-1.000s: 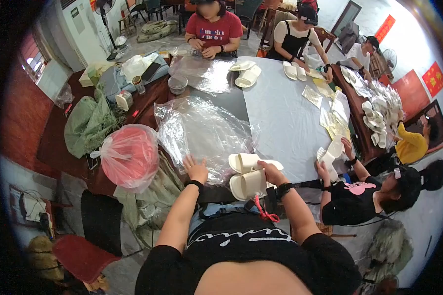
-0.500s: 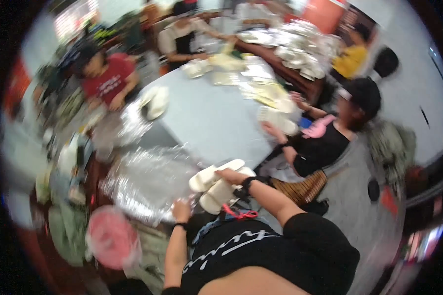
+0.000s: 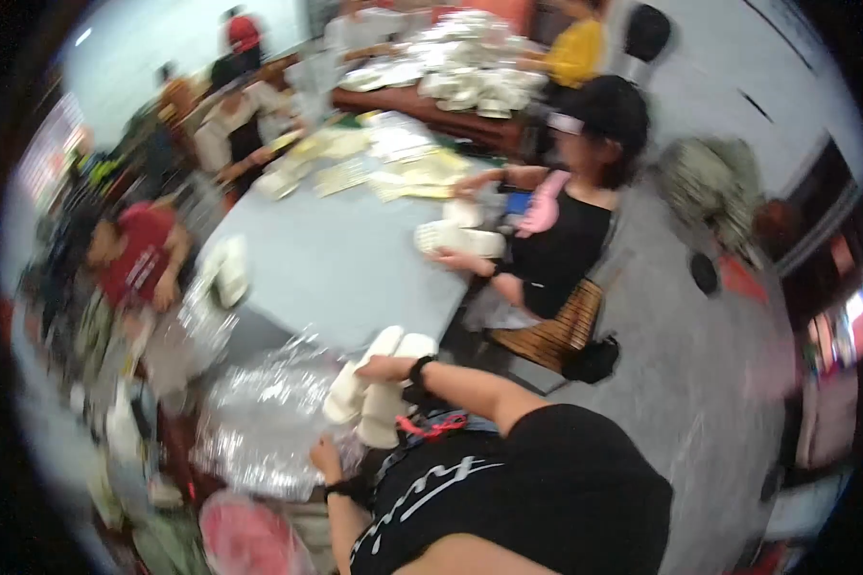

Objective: Pairing slippers and placing them into plastic bags for packaging.

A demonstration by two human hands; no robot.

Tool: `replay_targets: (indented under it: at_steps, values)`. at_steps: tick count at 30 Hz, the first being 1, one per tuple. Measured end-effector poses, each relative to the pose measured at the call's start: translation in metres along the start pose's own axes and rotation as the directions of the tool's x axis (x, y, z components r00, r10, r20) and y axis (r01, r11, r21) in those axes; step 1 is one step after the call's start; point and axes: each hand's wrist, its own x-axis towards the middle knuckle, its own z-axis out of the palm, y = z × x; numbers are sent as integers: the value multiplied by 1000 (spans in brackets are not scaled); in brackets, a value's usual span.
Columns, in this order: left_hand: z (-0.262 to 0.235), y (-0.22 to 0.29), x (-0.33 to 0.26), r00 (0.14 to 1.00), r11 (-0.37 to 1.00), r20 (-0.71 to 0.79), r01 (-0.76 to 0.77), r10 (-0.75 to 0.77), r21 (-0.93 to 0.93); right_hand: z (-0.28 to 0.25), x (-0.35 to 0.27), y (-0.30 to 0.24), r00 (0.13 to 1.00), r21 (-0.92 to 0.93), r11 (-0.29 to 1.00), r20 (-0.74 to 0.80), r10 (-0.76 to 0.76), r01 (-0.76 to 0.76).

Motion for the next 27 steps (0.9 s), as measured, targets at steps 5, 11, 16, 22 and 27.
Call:
replay_targets:
  at_steps: [5, 11, 16, 22, 27]
  values:
    - [-8, 11, -17, 977, 985, -133, -173, 169, -23, -22, -24, -43, 899, 547, 718, 187, 397, -431]
    - [-38, 41, -33, 881, 924, -287, -336, 377, 182, -26, -1, -63, 896, 618, 651, 343, 282, -441]
    - [-52, 74, -47, 875, 906, -255, -366, 412, 210, -12, 21, -66, 911, 600, 687, 240, 335, -411]
    - [-60, 93, -64, 814, 829, -171, -528, 556, 184, 31, 46, -73, 956, 908, 393, 29, 292, -148]
    - [-80, 121, -74, 755, 800, -288, -596, 589, 72, 29, 42, -100, 697, 822, -35, 458, -552, -568]
